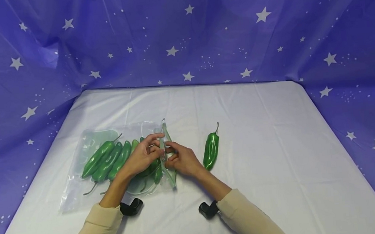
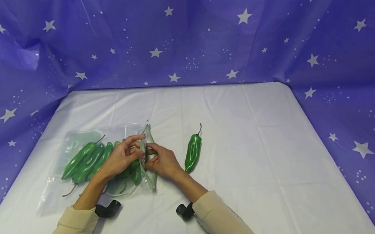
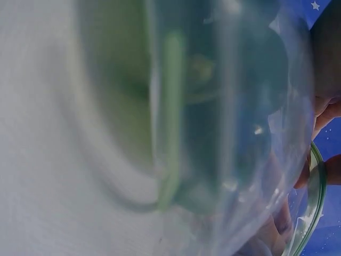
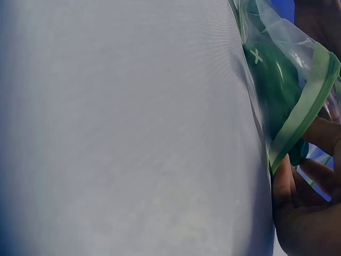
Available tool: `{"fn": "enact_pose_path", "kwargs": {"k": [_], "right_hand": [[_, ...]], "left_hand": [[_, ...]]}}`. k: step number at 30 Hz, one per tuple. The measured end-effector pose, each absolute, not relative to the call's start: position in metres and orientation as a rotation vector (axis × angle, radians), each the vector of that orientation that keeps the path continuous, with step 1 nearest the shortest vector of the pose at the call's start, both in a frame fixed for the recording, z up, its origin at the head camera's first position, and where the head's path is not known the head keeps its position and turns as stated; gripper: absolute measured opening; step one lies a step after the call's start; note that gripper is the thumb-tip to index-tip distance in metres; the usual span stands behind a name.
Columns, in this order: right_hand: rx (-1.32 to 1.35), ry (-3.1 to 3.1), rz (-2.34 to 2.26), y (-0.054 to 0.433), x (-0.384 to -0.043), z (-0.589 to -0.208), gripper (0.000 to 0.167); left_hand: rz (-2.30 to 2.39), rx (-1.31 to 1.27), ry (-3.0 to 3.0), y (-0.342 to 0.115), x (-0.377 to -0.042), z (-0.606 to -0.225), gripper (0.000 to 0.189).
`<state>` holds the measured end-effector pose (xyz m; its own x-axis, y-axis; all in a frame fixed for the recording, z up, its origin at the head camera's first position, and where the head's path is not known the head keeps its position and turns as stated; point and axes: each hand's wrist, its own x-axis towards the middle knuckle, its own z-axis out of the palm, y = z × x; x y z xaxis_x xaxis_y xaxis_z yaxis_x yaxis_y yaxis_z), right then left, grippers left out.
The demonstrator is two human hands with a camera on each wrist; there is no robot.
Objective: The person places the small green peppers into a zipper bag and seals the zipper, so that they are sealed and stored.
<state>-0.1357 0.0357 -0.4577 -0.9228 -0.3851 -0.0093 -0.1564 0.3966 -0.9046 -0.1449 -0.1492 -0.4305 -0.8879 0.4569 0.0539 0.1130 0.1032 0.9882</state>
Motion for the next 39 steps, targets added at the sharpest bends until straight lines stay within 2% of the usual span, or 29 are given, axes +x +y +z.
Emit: {"fn": "enact_pose_path", "kwargs": {"k": [9,16,18,20,24,32,39], "right_hand": [[-0.420,2.448,-1.530,0.044,-0.138,-0.449,0.060],[-0.393,2.775,-1.500,0.077,-0.145,-0.416,0.035],[-0.316,2.917,-1.417,0.093,-0.147,-0.406,0.031],[-0.193,3.024,-1.242,0.110,-0.147,-0.399,0.035],[0.004,2.930,-0.906,0.137,-0.143,-0.393,0.053],[-0.226,2.727,-0.929,0.149,-0.141,-0.413,0.067],[-0.192,2.684,-1.057,0.147,-0.142,-0.418,0.068]], "left_hand": [[1.860,0.552,2.126,-0.153,-0.144,-0.432,0.050],[1.876,0.544,2.087,-0.152,-0.143,-0.428,0.051],[1.871,0.547,2.084,-0.152,-0.143,-0.428,0.052],[1.866,0.553,2.084,-0.153,-0.144,-0.428,0.052],[1.869,0.552,2.079,-0.153,-0.144,-0.428,0.052],[1.871,0.557,2.060,-0.155,-0.143,-0.429,0.052],[1.845,0.577,2.074,-0.154,-0.142,-0.432,0.052]]}}
